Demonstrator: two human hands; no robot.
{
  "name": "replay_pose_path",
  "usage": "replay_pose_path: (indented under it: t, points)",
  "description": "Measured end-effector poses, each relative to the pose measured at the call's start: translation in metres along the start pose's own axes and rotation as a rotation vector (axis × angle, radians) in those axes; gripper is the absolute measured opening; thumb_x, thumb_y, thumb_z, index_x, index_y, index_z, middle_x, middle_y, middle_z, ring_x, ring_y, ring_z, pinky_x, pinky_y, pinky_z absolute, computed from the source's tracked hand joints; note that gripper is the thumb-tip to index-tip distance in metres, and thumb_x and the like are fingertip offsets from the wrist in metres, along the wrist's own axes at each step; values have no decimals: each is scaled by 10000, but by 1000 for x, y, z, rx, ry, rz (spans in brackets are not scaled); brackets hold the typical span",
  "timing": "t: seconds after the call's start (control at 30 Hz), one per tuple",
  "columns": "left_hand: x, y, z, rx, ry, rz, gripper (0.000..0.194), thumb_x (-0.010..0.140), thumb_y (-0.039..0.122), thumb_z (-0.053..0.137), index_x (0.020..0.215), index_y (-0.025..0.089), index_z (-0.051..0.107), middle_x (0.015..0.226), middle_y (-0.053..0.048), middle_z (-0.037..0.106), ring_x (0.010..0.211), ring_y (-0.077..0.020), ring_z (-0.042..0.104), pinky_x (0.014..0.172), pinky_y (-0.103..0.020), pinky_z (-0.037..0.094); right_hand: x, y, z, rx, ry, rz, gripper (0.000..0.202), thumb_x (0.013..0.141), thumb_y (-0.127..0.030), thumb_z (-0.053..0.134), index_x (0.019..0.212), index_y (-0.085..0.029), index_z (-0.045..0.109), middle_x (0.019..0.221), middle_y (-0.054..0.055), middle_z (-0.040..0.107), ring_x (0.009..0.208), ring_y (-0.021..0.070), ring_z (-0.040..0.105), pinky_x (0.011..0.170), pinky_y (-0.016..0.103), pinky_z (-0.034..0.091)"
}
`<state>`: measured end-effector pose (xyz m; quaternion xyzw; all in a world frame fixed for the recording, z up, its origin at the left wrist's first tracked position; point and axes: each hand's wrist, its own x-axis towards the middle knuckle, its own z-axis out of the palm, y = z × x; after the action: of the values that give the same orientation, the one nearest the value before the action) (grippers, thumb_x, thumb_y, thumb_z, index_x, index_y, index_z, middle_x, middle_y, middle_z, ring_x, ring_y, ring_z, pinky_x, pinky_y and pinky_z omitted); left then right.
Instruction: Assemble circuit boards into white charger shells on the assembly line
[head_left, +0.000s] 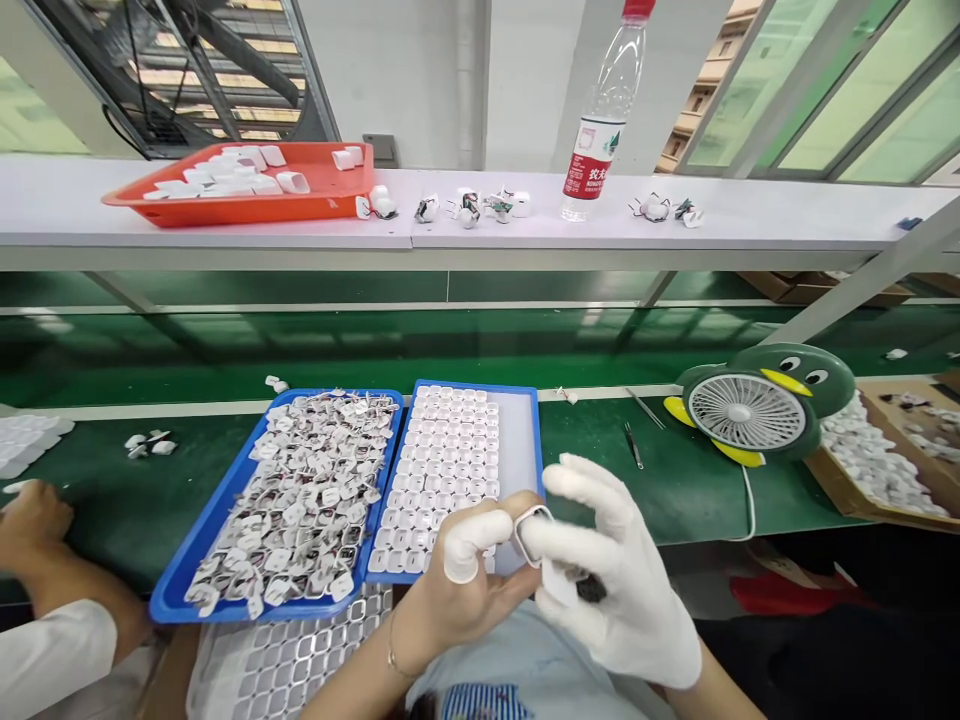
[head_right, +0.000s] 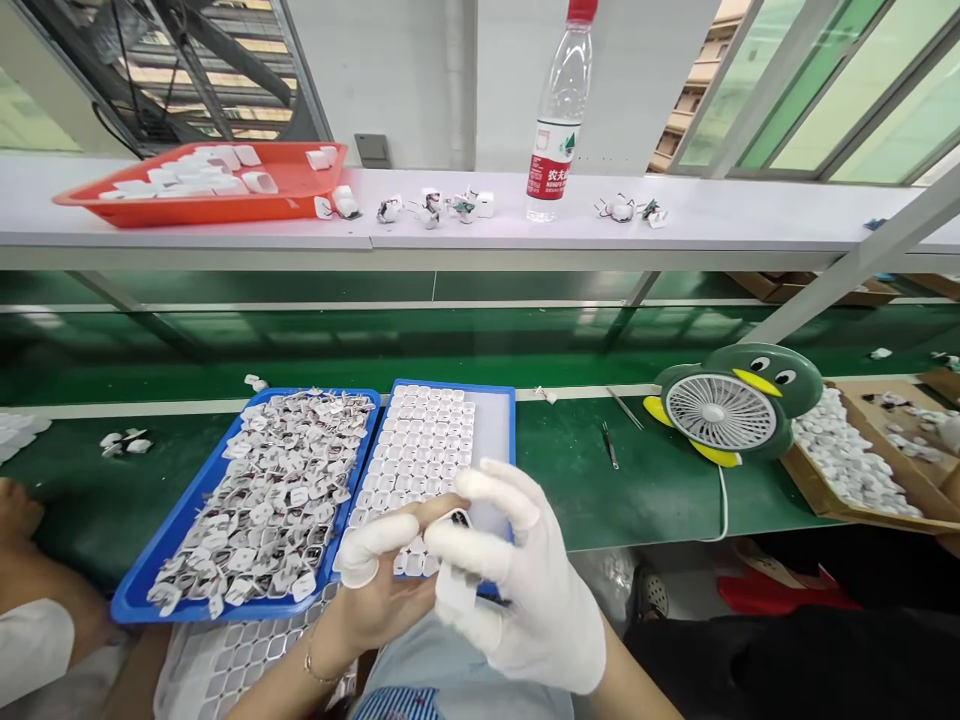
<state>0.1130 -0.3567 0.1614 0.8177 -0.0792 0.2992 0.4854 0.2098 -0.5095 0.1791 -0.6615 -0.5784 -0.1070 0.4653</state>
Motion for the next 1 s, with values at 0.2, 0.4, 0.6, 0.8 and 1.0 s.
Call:
replay_pose_path:
  t: [0.2,0.4,0.6,0.8,1.0]
  points:
    - [0,-6,-1,101,84,218,676,801,150,711,1414,159,426,966,-114,757,750,-189,719,668,-284,602,6,-6,7,-165,170,-119,156,963,-205,466,1000,-239,613,1044,53,494,1070,208,510,872,370,530]
    - [7,0,-4,199,98,325,543,848,229,690,1347,170,484,900,-105,773,633,-154,718,542,-214,573,3,-12,6,-183,206,-141,129,948,-187,501,979,-197,626,959,53,524,947,189,546,785,359,563]
    - [9,1,-2,181,101,344,653,859,283,679,1431,188,377,865,-109,774,629,-181,723,562,-247,593,-2,-13,6,-174,231,-112,135,911,-137,536,995,-208,613,947,47,550,941,191,564,772,371,585]
    - [2,-3,-3,215,47,289,492,864,244,662,1328,173,515,955,-127,769,692,-190,741,576,-234,589,-3,-14,6,-189,223,-102,164,890,-126,552,1013,-202,630,923,49,574,918,195,572,754,368,586]
    - [-3,-6,1,106,116,292,680,809,192,719,1417,188,414,988,-136,766,770,-217,751,690,-293,624,-5,-14,8,-166,232,-89,180,883,-122,555,1027,-207,621,937,51,575,937,201,576,754,371,595]
